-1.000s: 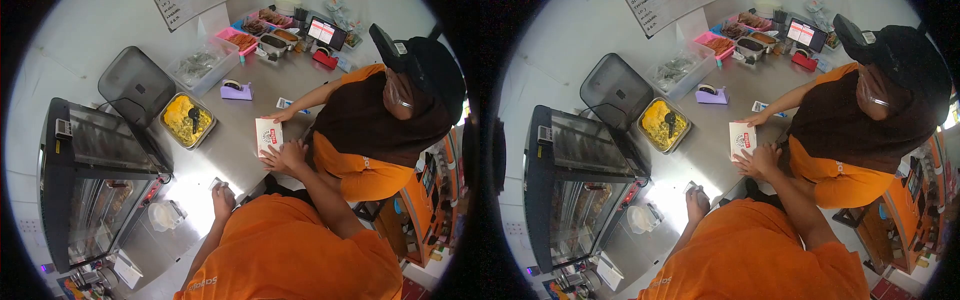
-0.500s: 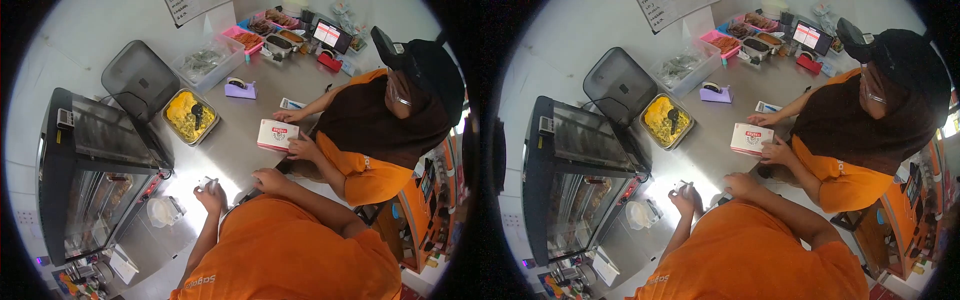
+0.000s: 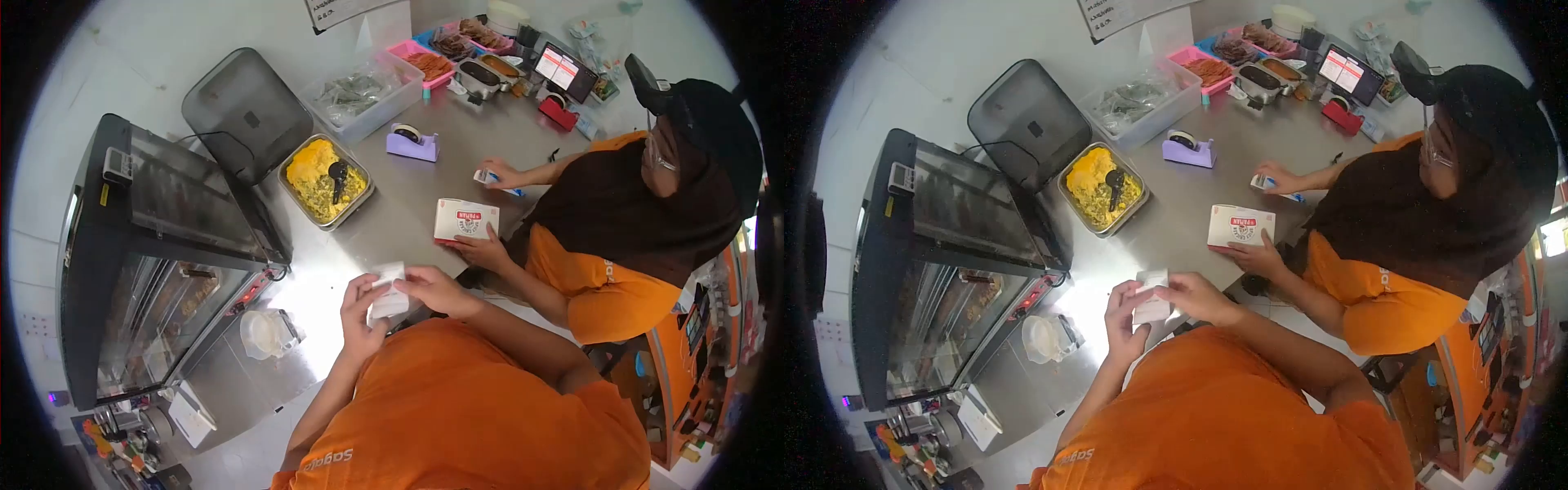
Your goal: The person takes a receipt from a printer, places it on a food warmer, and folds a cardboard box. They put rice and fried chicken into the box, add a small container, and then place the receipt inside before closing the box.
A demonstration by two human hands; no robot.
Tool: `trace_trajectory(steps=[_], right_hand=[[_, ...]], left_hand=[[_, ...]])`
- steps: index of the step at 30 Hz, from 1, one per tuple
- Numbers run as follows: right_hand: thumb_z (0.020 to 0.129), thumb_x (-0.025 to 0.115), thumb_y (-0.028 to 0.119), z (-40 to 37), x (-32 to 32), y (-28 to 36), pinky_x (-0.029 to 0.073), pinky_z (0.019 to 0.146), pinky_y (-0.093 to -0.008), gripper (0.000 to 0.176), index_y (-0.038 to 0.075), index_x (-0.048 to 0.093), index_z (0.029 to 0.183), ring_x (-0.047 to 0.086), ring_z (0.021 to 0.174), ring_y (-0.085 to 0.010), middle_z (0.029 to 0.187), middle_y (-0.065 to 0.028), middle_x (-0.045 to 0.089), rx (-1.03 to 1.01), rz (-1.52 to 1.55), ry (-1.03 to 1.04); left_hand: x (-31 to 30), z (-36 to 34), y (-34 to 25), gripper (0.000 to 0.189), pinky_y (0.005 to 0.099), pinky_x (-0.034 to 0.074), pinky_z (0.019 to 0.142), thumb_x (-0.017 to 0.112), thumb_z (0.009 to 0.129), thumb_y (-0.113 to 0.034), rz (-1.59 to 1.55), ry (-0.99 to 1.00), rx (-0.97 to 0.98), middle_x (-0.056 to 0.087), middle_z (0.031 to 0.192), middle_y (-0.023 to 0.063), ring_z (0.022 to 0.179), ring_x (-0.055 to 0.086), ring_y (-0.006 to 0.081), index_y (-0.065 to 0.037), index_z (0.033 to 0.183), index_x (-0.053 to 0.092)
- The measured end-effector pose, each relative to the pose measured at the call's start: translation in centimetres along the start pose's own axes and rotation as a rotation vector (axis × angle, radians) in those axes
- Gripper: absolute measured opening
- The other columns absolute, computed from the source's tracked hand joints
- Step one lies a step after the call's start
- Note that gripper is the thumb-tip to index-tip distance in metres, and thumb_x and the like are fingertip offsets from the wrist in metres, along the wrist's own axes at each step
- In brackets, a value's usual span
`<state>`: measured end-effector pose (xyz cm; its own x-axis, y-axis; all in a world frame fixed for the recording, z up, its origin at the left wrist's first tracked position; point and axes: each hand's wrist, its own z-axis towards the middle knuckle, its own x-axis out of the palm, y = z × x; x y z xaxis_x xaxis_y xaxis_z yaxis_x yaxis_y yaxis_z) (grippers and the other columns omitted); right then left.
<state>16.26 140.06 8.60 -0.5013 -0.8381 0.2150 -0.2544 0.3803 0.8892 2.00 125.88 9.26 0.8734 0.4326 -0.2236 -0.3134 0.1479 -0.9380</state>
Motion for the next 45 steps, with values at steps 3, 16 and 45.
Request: trace_trajectory(steps=[3, 16, 45], right_hand=[[0.099, 0.061, 0.016, -0.5, 0.1, 1.3, 0.050, 0.072, -0.0252, 0.018, -0.001, 0.064, 0.106, 0.062, 0.084, -0.0099, 0.094, -0.0053, 0.069, -0.277, 0.040, -0.046], [0.093, 0.064, -0.001, -4.9, 2.7, 9.7, 0.050, 0.072, -0.0221, 0.039, -0.003, 0.048, 0.129, 0.064, 0.084, -0.0080, 0.092, -0.0083, 0.070, -0.465, 0.000, -0.185], [0.089, 0.068, 0.000, -5.5, 2.3, 9.6, 0.052, 0.063, -0.0226, 0.041, -0.002, 0.048, 0.125, 0.070, 0.077, -0.0102, 0.083, -0.0088, 0.072, -0.513, -0.238, -0.085]], left_hand=[[-0.9, 1.0, -2.2, 0.059, 0.0451, 0.045, 0.104, 0.060, 0.068, -0.003, -0.053, 0.076, 0.073, 0.042, 0.136, 0.0186, 0.122, 0.054, 0.0326, 0.001, 0.126, 0.060], [-0.2, 3.3, -9.7, 0.065, 0.0319, 0.056, 0.089, 0.064, 0.082, 0.015, -0.564, -0.160, -0.288, 0.056, 0.122, 0.0168, 0.112, 0.062, 0.0225, -0.003, 0.137, 0.033], [-0.5, 3.4, -10.3, 0.063, 0.0324, 0.050, 0.095, 0.056, 0.096, 0.005, -0.552, -0.248, -0.293, 0.065, 0.121, 0.0152, 0.112, 0.062, 0.0168, -0.005, 0.150, 0.026]])
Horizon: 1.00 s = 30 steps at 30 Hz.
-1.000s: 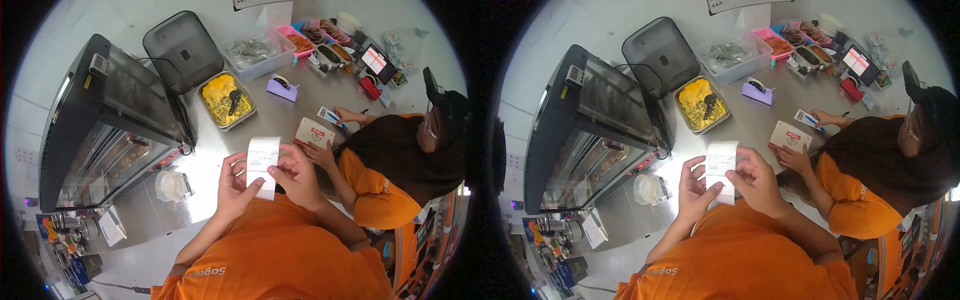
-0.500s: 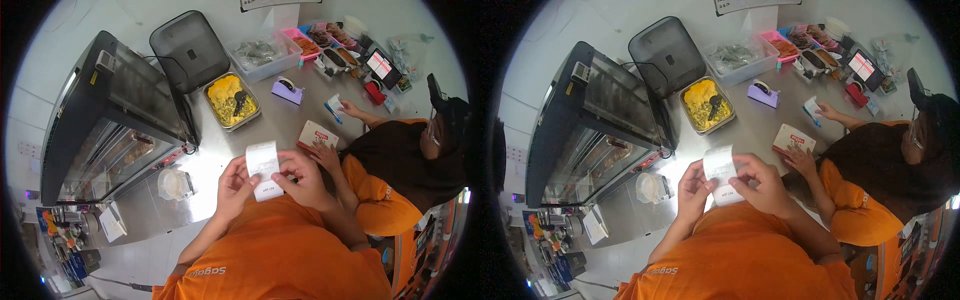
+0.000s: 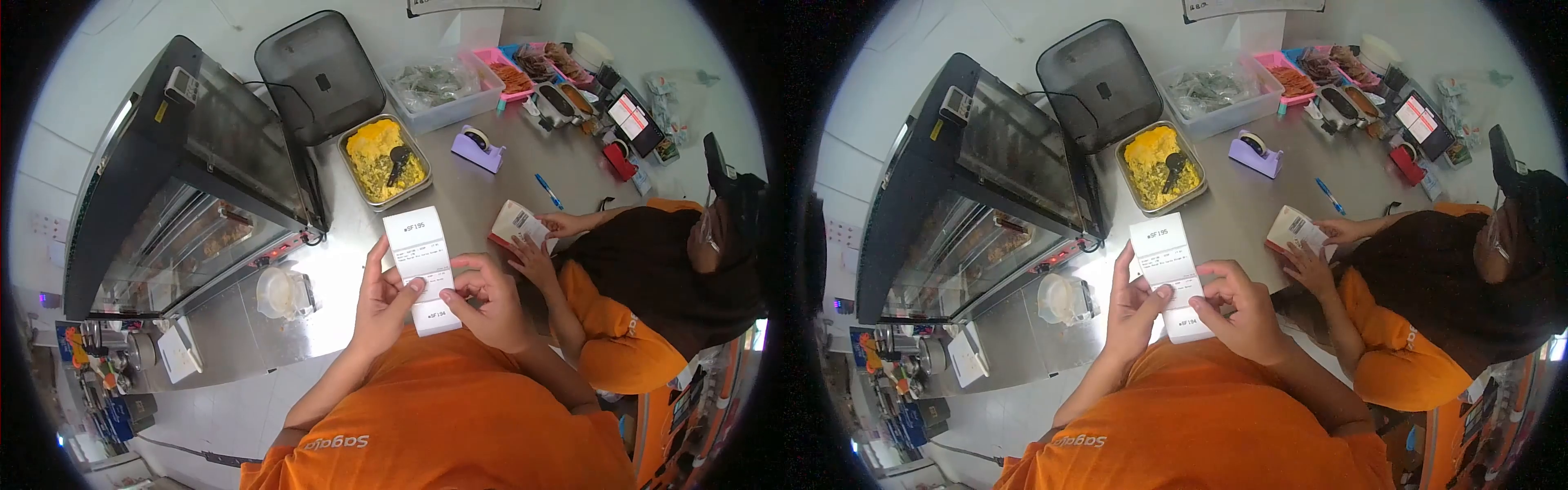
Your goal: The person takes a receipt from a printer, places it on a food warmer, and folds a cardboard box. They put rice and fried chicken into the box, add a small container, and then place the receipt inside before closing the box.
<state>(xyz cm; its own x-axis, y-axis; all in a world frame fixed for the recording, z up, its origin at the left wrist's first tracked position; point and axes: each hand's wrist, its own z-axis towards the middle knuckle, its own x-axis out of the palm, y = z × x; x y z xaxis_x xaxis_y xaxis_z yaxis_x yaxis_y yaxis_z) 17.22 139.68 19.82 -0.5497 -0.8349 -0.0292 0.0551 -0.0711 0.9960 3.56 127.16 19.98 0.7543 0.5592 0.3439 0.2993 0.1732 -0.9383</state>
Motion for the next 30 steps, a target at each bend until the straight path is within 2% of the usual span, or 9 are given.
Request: trace_trajectory(steps=[3, 6, 8, 9, 11, 14, 21, 23, 30], right_hand=[[0.089, 0.069, 0.001, -0.1, 0.1, -0.6, 0.052, 0.062, -0.0225, 0.040, -0.002, 0.049, 0.123, 0.070, 0.077, -0.0106, 0.082, -0.0085, 0.072, -0.056, -0.060, -0.009], [0.089, 0.070, 0.002, -0.4, 0.3, -1.0, 0.050, 0.057, -0.0217, 0.039, -0.001, 0.049, 0.122, 0.068, 0.070, -0.0090, 0.079, -0.0079, 0.071, -0.041, 0.002, -0.109], [0.086, 0.074, 0.005, -0.4, -0.1, -0.3, 0.050, 0.063, -0.0258, 0.032, 0.002, 0.057, 0.113, 0.065, 0.075, -0.0116, 0.085, -0.0070, 0.068, 0.081, 0.037, -0.089], [0.086, 0.074, 0.005, -0.3, 0.0, 0.3, 0.050, 0.063, -0.0258, 0.032, 0.002, 0.057, 0.113, 0.065, 0.075, -0.0116, 0.085, -0.0070, 0.068, 0.081, 0.038, -0.090], [0.081, 0.078, 0.007, 0.1, 0.4, 1.3, 0.048, 0.071, -0.0335, 0.023, 0.006, 0.064, 0.100, 0.060, 0.083, -0.0179, 0.091, -0.0067, 0.062, -0.381, -0.528, -0.195], [0.078, 0.078, 0.010, -0.9, 0.6, 0.1, 0.043, 0.078, -0.0388, 0.018, 0.009, 0.067, 0.092, 0.056, 0.089, -0.0245, 0.095, -0.0065, 0.056, -0.405, -0.702, -0.129], [0.076, 0.073, 0.007, -0.5, 1.3, -1.5, 0.041, 0.078, -0.0377, 0.022, 0.012, 0.069, 0.097, 0.056, 0.088, -0.0232, 0.097, -0.0027, 0.058, -0.506, -0.726, -0.133], [0.078, 0.071, 0.008, -0.6, 1.3, -1.6, 0.039, 0.080, -0.0373, 0.021, 0.013, 0.070, 0.099, 0.055, 0.092, -0.0208, 0.098, -0.0014, 0.057, -0.516, -0.725, -0.112], [0.080, 0.067, 0.012, -0.8, 0.5, -2.5, 0.038, 0.080, -0.0373, 0.018, 0.011, 0.070, 0.098, 0.053, 0.095, -0.0203, 0.100, -0.0004, 0.057, -0.516, -0.796, 0.050]], left_hand=[[0.0, 0.2, -0.2, 0.067, 0.0319, 0.050, 0.095, 0.055, 0.096, 0.005, 0.012, 0.008, -0.044, 0.065, 0.122, 0.0159, 0.113, 0.062, 0.0173, -0.006, 0.152, 0.021], [0.1, 0.2, -0.4, 0.052, 0.0285, 0.050, 0.092, 0.056, 0.097, 0.003, -0.006, 0.055, -0.072, 0.068, 0.116, 0.0132, 0.107, 0.064, 0.0137, -0.001, 0.145, 0.036], [-0.8, 0.2, 0.5, 0.024, 0.0233, 0.050, 0.079, 0.059, 0.098, -0.003, 0.023, 0.019, -0.160, 0.071, 0.100, 0.0084, 0.089, 0.064, 0.0078, 0.003, 0.121, 0.059], [-0.7, 0.1, 0.7, 0.024, 0.0233, 0.050, 0.079, 0.059, 0.098, -0.003, 0.024, 0.020, -0.161, 0.071, 0.100, 0.0084, 0.089, 0.064, 0.0078, 0.003, 0.121, 0.059], [-0.4, -0.1, 1.3, 0.014, 0.0197, 0.044, 0.064, 0.064, 0.098, -0.010, 0.119, -0.158, -0.100, 0.069, 0.082, 0.0012, 0.071, 0.055, 0.0022, 0.002, 0.095, 0.069], [-0.4, -0.3, 2.7, 0.018, 0.0197, 0.037, 0.056, 0.067, 0.098, -0.016, 0.123, -0.272, 0.002, 0.064, 0.073, -0.0026, 0.062, 0.047, 0.0013, 0.000, 0.089, 0.069], [0.2, -0.7, 4.0, 0.023, 0.0201, 0.039, 0.057, 0.071, 0.095, -0.024, 0.025, -0.284, -0.141, 0.063, 0.072, -0.0018, 0.062, 0.050, 0.0036, -0.003, 0.086, 0.070], [0.2, -0.7, 2.9, 0.020, 0.0309, 0.056, 0.071, 0.065, 0.098, -0.018, -0.037, -0.290, -0.368, 0.068, 0.080, 0.0055, 0.075, 0.064, 0.0126, -0.003, 0.085, 0.068], [-1.4, -0.6, 4.5, 0.026, 0.0315, 0.056, 0.071, 0.065, 0.097, -0.021, -0.021, -0.191, -0.487, 0.069, 0.078, 0.0065, 0.073, 0.065, 0.0145, -0.003, 0.080, 0.069]])
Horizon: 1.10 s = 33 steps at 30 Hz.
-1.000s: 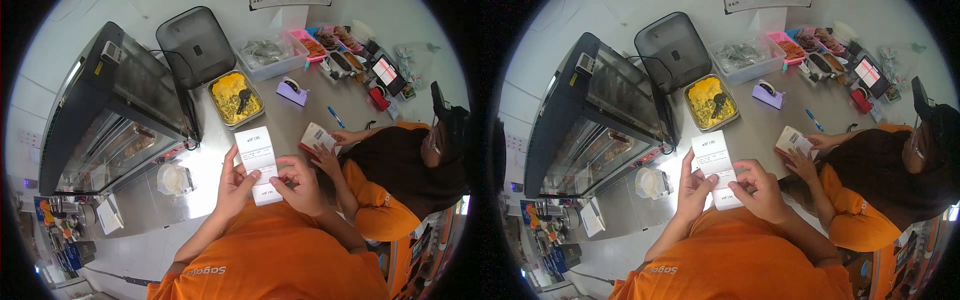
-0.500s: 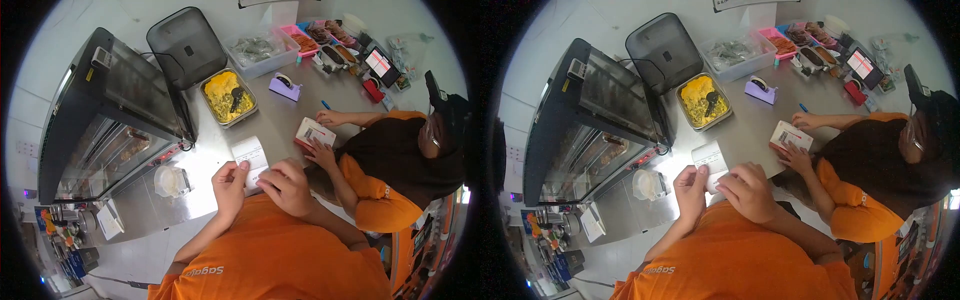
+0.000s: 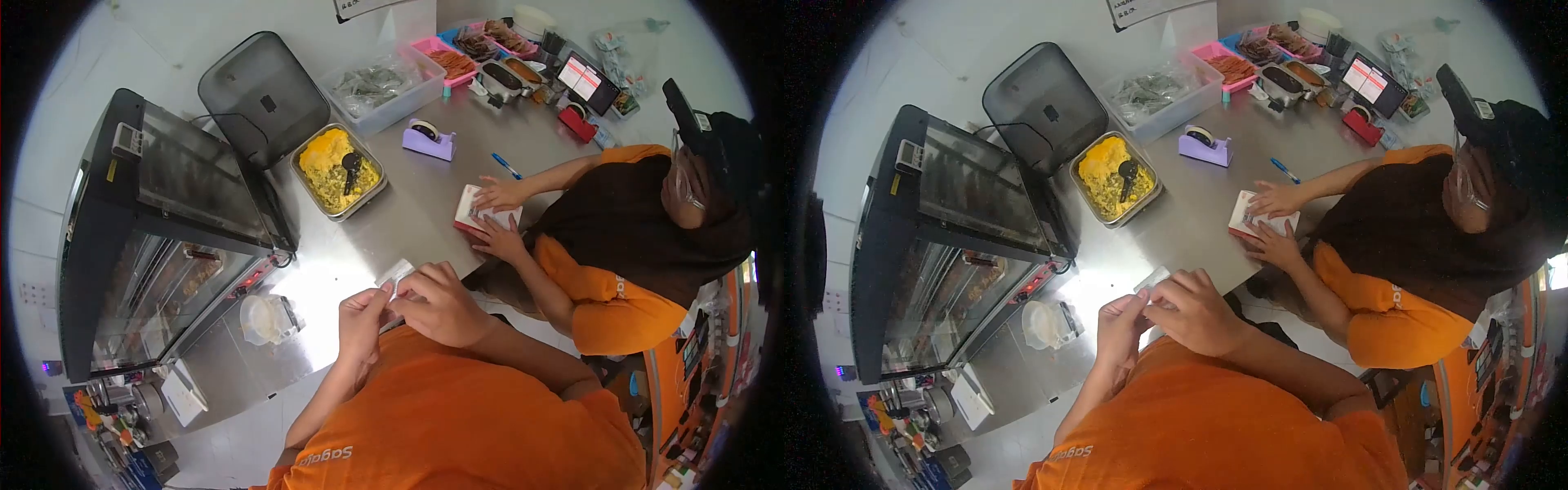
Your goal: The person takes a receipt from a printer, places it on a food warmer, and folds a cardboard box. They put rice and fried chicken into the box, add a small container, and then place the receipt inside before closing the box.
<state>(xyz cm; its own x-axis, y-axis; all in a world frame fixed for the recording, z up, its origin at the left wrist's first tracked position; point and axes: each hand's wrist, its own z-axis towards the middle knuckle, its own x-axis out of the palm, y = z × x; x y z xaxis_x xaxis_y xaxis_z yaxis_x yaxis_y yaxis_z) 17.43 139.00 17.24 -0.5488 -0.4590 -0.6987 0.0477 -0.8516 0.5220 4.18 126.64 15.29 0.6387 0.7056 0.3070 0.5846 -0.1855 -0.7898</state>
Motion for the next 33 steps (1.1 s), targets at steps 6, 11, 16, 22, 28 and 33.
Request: trace_trajectory(steps=[6, 11, 16, 22, 28, 33], right_hand=[[0.079, 0.070, 0.010, 0.1, -0.4, -0.5, 0.039, 0.083, -0.0368, 0.004, 0.011, 0.067, 0.082, 0.054, 0.098, -0.0210, 0.099, -0.0004, 0.060, 0.001, 0.046, 0.027], [0.082, 0.069, 0.010, -0.1, -1.2, -1.5, 0.043, 0.082, -0.0368, 0.007, 0.006, 0.067, 0.088, 0.057, 0.097, -0.0223, 0.099, -0.0039, 0.063, -0.071, 0.246, 0.131], [0.092, 0.066, 0.005, -2.2, -0.4, -9.6, 0.050, 0.073, -0.0290, 0.004, 0.004, 0.067, 0.095, 0.061, 0.082, -0.0143, 0.092, -0.0042, 0.066, 0.585, 0.529, -0.138], [0.085, 0.073, 0.002, -4.0, 2.4, -25.5, 0.054, 0.066, -0.0325, 0.013, 0.002, 0.064, 0.095, 0.065, 0.085, -0.0172, 0.089, -0.0039, 0.068, 1.049, 0.644, -0.367], [0.076, 0.079, 0.002, -6.7, 6.9, -31.3, 0.055, 0.068, -0.0363, 0.024, 0.002, 0.065, 0.095, 0.067, 0.080, -0.0252, 0.085, -0.0094, 0.068, 1.068, 0.144, -0.275], [0.073, 0.082, 0.013, -6.0, 6.7, -28.6, 0.050, 0.087, -0.0475, 0.039, 0.008, 0.065, 0.108, 0.062, 0.103, -0.0330, 0.105, -0.0121, 0.065, 0.949, -0.287, -0.164]], left_hand=[[0.8, 0.0, -0.1, 0.025, 0.0293, 0.055, 0.069, 0.065, 0.097, -0.020, 0.120, 0.004, 0.093, 0.069, 0.078, 0.0066, 0.068, 0.064, 0.0127, -0.002, 0.080, 0.070], [-0.8, 2.2, 0.8, 0.025, 0.0296, 0.053, 0.066, 0.065, 0.097, -0.023, 0.045, -0.196, 0.113, 0.065, 0.073, 0.0019, 0.068, 0.062, 0.0109, -0.007, 0.078, 0.067], [-1.8, 3.3, 0.7, 0.030, 0.0284, 0.051, 0.061, 0.068, 0.096, -0.025, -0.145, -0.369, 0.160, 0.062, 0.073, -0.0008, 0.068, 0.060, 0.0115, -0.010, 0.071, 0.062], [-0.6, 2.7, 1.2, 0.026, 0.0286, 0.051, 0.060, 0.068, 0.096, -0.026, -0.135, -0.332, 0.182, 0.063, 0.073, -0.0012, 0.069, 0.060, 0.0104, -0.010, 0.076, 0.065], [-0.5, 2.1, 1.8, 0.024, 0.0279, 0.053, 0.062, 0.067, 0.096, -0.024, -0.084, -0.316, 0.165, 0.061, 0.071, -0.0021, 0.067, 0.058, 0.0086, -0.010, 0.077, 0.065], [-1.6, 2.1, 2.0, 0.026, 0.0288, 0.054, 0.063, 0.067, 0.097, -0.024, -0.088, -0.331, 0.177, 0.062, 0.072, -0.0011, 0.068, 0.060, 0.0093, -0.009, 0.075, 0.064]])
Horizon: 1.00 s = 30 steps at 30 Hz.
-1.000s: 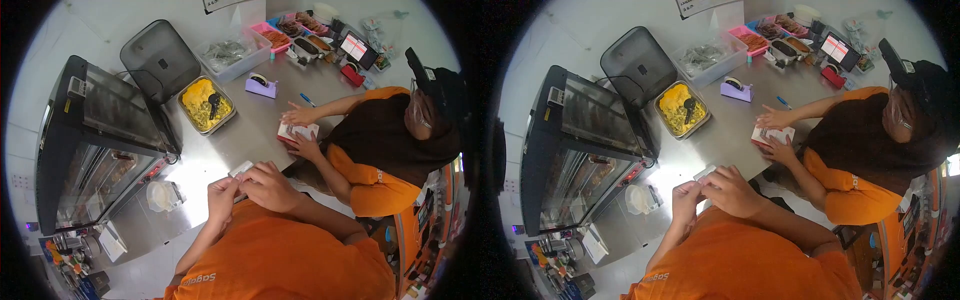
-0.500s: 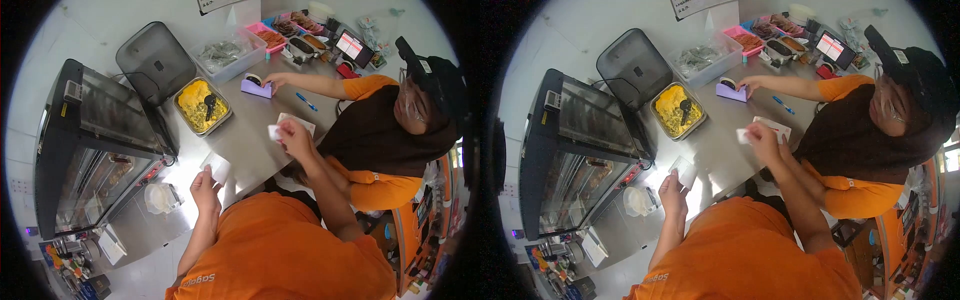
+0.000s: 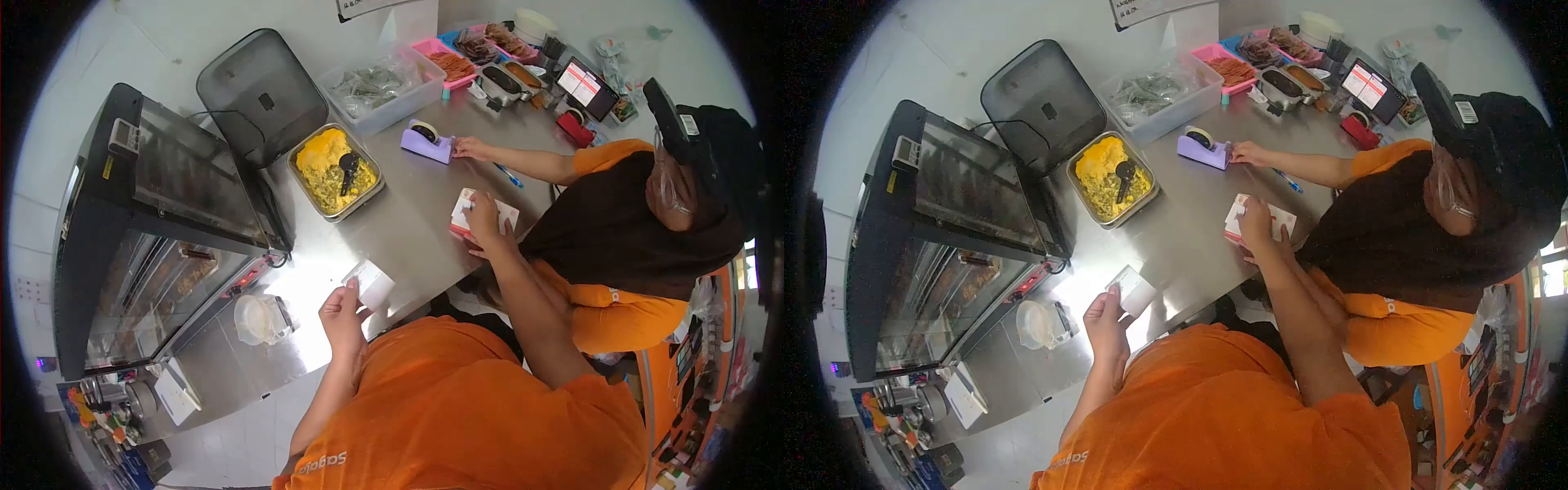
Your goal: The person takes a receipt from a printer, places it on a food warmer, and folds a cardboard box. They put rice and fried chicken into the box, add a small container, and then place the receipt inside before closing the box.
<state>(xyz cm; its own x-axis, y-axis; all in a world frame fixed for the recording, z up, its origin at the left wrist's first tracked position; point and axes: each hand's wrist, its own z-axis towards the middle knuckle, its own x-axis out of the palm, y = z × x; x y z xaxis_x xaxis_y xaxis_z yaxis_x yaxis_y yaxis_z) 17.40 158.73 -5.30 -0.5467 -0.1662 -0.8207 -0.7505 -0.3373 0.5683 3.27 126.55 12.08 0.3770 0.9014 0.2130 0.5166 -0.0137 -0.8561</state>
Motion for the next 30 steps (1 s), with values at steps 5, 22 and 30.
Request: trace_trajectory(steps=[5, 22, 30], right_hand=[[0.077, 0.079, 0.019, -1.6, -4.0, 2.9, 0.040, 0.101, -0.0533, 0.047, 0.007, 0.061, 0.119, 0.050, 0.124, -0.0323, 0.125, -0.0133, 0.057, 0.041, -0.164, 0.003], [0.088, 0.062, 0.051, -9.7, -0.4, 6.4, 0.023, 0.114, -0.0581, 0.069, -0.006, 0.060, 0.126, 0.037, 0.136, -0.0472, 0.143, -0.0280, 0.045, -0.459, -0.622, 0.351], [0.095, 0.066, 0.032, -14.4, -7.3, 15.4, 0.052, 0.075, -0.0300, 0.037, -0.005, 0.065, 0.102, 0.065, 0.081, -0.0139, 0.090, -0.0091, 0.069, 0.027, 0.985, 0.705]], left_hand=[[0.1, -0.3, -0.2, 0.027, 0.0288, 0.055, 0.063, 0.066, 0.097, -0.023, -0.011, -0.019, 0.017, 0.063, 0.073, 0.0003, 0.070, 0.061, 0.0099, -0.008, 0.075, 0.065], [0.7, -0.5, -0.3, 0.026, 0.0279, 0.055, 0.062, 0.066, 0.097, -0.020, 0.015, 0.047, 0.039, 0.065, 0.074, 0.0015, 0.068, 0.061, 0.0094, -0.007, 0.075, 0.065], [-0.3, -0.3, 0.4, 0.008, 0.0231, 0.048, 0.059, 0.065, 0.096, -0.012, 0.110, 0.202, 0.120, 0.062, 0.074, -0.0014, 0.068, 0.057, 0.0055, -0.004, 0.099, 0.064]])
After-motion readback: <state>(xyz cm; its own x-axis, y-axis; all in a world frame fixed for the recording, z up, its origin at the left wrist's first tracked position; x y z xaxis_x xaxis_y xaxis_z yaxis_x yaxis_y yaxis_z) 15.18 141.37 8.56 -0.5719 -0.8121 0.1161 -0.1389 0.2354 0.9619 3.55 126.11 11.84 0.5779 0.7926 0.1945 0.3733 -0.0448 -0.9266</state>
